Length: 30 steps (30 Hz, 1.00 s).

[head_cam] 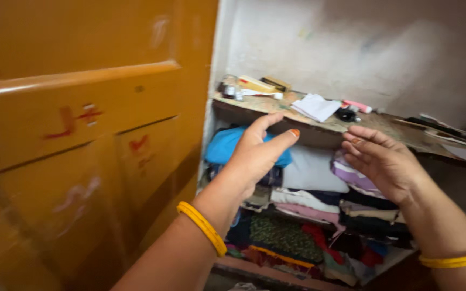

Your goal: The person repeatedly picks up small personal items from a shelf and places them on a nearby bed. Items handled include a pink case, a white container, an orange case, a green container, a bottle, a red jar, a comb, a plastic box, and several small boxes and tubes. The person moves each item one at a time from the shelf to the bed.

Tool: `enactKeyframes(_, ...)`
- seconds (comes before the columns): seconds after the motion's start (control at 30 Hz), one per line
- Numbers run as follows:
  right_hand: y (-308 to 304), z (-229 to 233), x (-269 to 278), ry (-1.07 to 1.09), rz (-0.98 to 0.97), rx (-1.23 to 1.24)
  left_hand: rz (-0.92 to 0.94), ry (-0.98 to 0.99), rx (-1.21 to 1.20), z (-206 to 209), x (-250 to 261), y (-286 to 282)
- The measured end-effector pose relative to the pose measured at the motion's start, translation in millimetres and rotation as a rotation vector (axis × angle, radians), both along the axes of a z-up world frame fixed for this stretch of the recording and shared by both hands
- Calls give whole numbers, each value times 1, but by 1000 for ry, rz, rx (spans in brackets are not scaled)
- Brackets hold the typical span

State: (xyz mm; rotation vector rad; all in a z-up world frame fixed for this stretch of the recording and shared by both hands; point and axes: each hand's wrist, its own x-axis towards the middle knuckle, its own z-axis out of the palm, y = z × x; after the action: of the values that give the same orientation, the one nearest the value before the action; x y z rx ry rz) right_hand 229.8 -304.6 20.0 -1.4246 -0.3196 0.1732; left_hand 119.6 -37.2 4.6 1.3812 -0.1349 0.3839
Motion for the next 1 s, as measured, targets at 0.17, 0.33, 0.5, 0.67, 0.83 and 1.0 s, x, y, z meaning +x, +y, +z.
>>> enactKeyframes(0.17,-69,13,89,-54,-135,-126,-104,-35,29,-3,94,-58)
enactKeyframes(0.33,-106,25,184,-189,-132,-245,-44,-42,20,11,185,-99)
enactKeyframes(0.5,-125,24,294,-431,-57,-496,172,-231,151,23,272,-125)
enactKeyframes(0.67,-113,10,379,-860,-177,-1166,274,-188,208,7,308,-140)
enactKeyframes(0.83,-98,-6,399,-728,-188,-1396,272,-83,245,0,328,-134)
enactKeyframes(1.0,-96,48,377,-549,-100,-985,207,-224,134,-5,362,-135)
